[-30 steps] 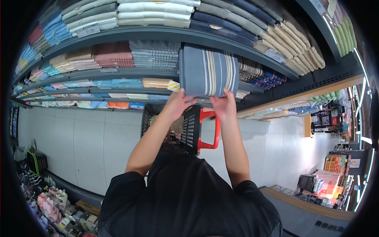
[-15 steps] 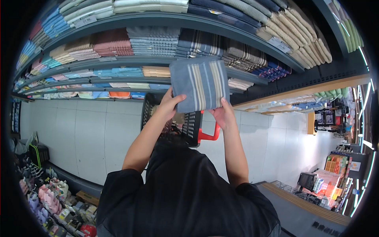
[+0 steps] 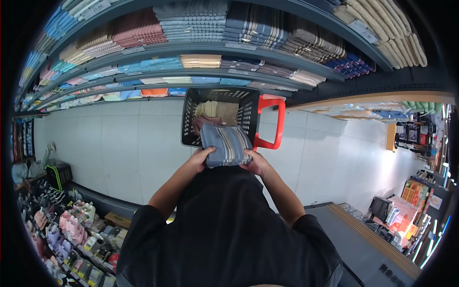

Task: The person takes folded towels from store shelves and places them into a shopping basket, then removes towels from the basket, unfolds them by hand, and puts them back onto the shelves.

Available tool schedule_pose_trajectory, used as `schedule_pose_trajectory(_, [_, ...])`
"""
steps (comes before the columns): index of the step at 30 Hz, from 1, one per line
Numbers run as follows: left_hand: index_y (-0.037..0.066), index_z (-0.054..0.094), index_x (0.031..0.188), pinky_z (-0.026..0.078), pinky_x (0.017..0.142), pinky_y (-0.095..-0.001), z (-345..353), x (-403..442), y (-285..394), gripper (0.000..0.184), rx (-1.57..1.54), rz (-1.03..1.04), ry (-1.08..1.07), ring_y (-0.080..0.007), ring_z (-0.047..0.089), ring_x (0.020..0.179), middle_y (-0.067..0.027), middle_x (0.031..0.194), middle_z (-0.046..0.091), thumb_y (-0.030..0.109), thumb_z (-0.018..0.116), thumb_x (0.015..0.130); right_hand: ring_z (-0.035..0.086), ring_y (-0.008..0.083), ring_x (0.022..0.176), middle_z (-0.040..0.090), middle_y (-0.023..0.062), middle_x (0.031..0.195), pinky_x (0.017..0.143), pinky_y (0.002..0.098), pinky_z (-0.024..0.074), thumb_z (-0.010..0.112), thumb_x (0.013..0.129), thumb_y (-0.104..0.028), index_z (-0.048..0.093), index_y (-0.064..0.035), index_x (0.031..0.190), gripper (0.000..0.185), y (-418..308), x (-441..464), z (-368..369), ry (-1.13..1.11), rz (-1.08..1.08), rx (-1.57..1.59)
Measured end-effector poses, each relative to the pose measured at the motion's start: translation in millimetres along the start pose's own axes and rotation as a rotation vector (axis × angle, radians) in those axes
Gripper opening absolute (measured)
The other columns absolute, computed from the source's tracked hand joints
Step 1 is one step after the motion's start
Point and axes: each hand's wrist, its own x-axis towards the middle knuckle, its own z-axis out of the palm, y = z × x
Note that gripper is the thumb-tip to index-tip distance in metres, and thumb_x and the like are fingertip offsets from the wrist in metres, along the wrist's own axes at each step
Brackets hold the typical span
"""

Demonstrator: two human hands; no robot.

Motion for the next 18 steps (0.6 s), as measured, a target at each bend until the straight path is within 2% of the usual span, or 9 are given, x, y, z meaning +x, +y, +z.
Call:
schedule_pose_trajectory(2, [-0.002,0.038,0.136,0.047,0.095,-0.0506,-10,-1,-5,0.062,-0.005,-0.001,0.023,-0.0325,0.058,0.114,-0.0171,0.127,0.055,0.023,0.067,0.087,0.060,0.0212,0.102,0.062,0.0056,0.114,0.087,0.0429,0.0505,0.066,0.086,-0.026,0.051,-0.0129,0.123,0.043,9,4,5,0.040,0.005,-0.007])
schedule_pose_trajectory(5, [-0.002,0.039,0.136,0.048,0.095,-0.0498,-31,6,3,0.061,-0.038,-0.047,-0.037,-0.0318,0.058,0.114,-0.0165,0.126,0.056,0.023,0.067,0.088,0.060,0.0214,0.102,0.062,0.0050,0.113,0.087,0.0435,0.0499,0.066,0.086,-0.026,0.051,-0.0127,0.122,0.042,16,19,15,0.044,-0.040,0.016])
schedule_pose_trajectory(8, [-0.001,0.040,0.135,0.048,0.096,-0.0501,-48,20,19,0.058,-0.035,-0.002,-0.106,-0.0308,0.058,0.115,-0.0160,0.125,0.056,0.022,0.066,0.088,0.060,0.0219,0.101,0.062,0.0049,0.113,0.087,0.0442,0.0495,0.066,0.086,-0.026,0.051,-0.0125,0.121,0.040,13,27,30,0.028,-0.095,0.024])
schedule_pose_trajectory(12, [0.001,0.041,0.133,0.051,0.091,-0.0495,-43,17,58,0.057,0.046,0.017,-0.078,-0.0306,0.061,0.109,-0.0145,0.123,0.058,0.018,0.068,0.086,0.055,0.0217,0.108,0.057,0.0050,0.118,0.087,0.0463,0.0469,0.069,0.084,-0.022,0.049,-0.0110,0.121,0.043,9,46,45,0.069,-0.250,0.057])
schedule_pose_trajectory(14, [0.001,0.042,0.132,0.053,0.089,-0.0479,-44,25,70,0.056,0.070,0.058,-0.162,-0.0288,0.063,0.104,-0.0136,0.118,0.060,0.017,0.068,0.086,0.055,0.0220,0.111,0.055,0.0051,0.122,0.089,0.0458,0.0461,0.068,0.084,-0.021,0.045,-0.0106,0.125,0.048,3,46,51,0.040,-0.338,0.044])
schedule_pose_trajectory(16, [0.003,0.036,0.137,0.052,0.090,-0.0501,-40,34,80,0.064,0.138,0.024,-0.155,-0.0287,0.060,0.112,-0.0138,0.126,0.056,0.018,0.070,0.085,0.055,0.0214,0.110,0.056,0.0041,0.120,0.089,0.0450,0.0461,0.068,0.084,-0.020,0.047,-0.0121,0.125,0.046,0,48,52,0.062,-0.368,0.096])
schedule_pose_trajectory(18, [0.010,0.031,0.142,0.052,0.090,-0.0494,-28,35,84,0.071,0.205,0.118,-0.088,-0.0290,0.058,0.116,-0.0127,0.130,0.053,0.018,0.071,0.084,0.055,0.0197,0.110,0.056,0.0026,0.120,0.090,0.0446,0.0457,0.068,0.084,-0.020,0.048,-0.0148,0.125,0.046,-6,45,56,0.076,-0.376,0.142])
